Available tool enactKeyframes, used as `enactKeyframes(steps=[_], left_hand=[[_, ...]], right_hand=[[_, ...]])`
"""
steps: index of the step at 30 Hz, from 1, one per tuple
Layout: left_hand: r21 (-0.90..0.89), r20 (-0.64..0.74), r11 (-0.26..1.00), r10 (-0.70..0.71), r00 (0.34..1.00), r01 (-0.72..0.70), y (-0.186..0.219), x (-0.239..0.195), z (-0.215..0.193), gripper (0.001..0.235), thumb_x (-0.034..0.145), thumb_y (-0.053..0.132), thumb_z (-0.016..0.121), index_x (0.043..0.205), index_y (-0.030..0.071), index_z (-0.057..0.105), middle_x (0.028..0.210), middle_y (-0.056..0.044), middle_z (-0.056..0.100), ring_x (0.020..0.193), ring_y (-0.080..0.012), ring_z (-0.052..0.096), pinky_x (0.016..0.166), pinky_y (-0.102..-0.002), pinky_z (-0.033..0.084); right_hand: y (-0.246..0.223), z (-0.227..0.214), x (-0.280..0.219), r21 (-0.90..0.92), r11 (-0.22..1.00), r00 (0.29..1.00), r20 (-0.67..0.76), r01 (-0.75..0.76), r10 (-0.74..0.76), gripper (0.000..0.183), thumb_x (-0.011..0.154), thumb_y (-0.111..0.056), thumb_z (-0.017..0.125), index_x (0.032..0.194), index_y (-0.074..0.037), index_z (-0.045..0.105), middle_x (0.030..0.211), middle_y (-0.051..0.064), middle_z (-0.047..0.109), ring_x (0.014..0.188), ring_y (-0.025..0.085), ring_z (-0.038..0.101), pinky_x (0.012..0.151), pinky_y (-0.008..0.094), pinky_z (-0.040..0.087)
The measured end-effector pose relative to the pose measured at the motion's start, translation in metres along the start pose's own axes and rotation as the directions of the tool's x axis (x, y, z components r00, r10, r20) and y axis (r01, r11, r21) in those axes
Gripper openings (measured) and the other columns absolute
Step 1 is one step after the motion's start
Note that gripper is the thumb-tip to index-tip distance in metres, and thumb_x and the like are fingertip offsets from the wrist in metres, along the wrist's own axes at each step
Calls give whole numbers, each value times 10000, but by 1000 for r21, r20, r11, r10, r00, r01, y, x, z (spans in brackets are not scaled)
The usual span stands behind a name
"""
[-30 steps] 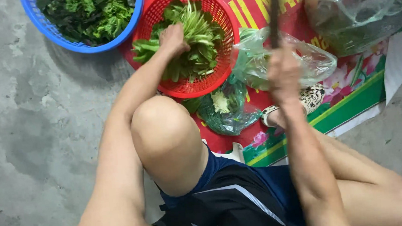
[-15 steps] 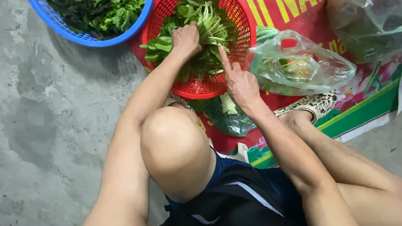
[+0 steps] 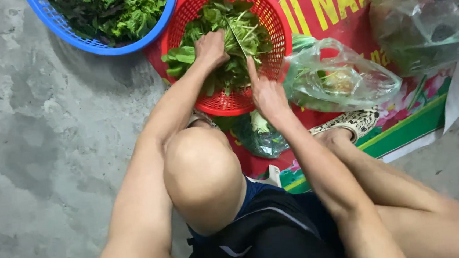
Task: Chopping and sorting various leafy green vegetables and scallions on the floor.
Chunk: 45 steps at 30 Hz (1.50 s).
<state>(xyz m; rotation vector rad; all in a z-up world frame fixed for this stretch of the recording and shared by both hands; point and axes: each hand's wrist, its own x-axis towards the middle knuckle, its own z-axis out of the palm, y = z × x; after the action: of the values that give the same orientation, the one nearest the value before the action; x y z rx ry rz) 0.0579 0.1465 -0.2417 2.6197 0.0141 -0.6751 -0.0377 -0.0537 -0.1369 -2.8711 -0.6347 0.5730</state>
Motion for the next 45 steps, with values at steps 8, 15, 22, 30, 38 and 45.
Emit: enactKeyframes(steps=[8,15,22,30,38,45], left_hand=[[-20,-47,999,40,998,-41,-7,-15,-18,539,684,258,874,1127,68,632,1000,-210,720,995,-408,692,852,-527,554],[-322,-247,944,-4,969,-78,-37,3,-8,731,660,228,902,1282,36,568,1151,-144,688,1047,-296,684,955,-463,534],[-163,-38,985,-68,997,61,-7,23,21,1002,580,362,976,1342,-50,472,1294,-198,521,1196,-351,565,1004,-447,541],[7,-204,1000,16,979,-15,-17,-40,3,1034,550,505,985,1266,-57,493,1268,-235,538,1212,-411,511,1045,-559,385],[107,-289,990,123,949,-95,-30,-25,22,968,608,467,935,1273,-100,518,1233,-260,563,1161,-438,516,1001,-676,330],[143,-260,980,172,950,-138,-40,-18,40,689,706,342,873,1220,-42,623,1213,-211,616,1183,-386,552,1049,-684,331]], right_hand=[[24,47,49,16,1000,999,39,-24,23,865,914,-18,550,1655,-43,106,853,266,710,721,421,706,642,562,568],[6,-55,-24,207,978,998,-58,31,-19,828,951,-38,522,1665,-161,120,887,253,697,717,464,667,631,590,519],[-17,-75,-22,257,966,996,-91,10,14,823,979,-4,475,1675,-179,74,857,229,670,657,423,665,628,571,539],[2,-28,-8,168,983,995,-77,72,-60,873,918,-13,509,1667,-190,97,937,228,671,678,445,664,625,586,530],[-11,-39,-20,7,992,987,-99,127,-126,824,961,-56,507,1668,-177,100,903,214,618,592,402,652,558,546,540],[-6,-2,15,-28,989,989,-42,144,-145,862,924,-60,528,1669,-118,98,831,210,635,594,385,663,533,529,546]])
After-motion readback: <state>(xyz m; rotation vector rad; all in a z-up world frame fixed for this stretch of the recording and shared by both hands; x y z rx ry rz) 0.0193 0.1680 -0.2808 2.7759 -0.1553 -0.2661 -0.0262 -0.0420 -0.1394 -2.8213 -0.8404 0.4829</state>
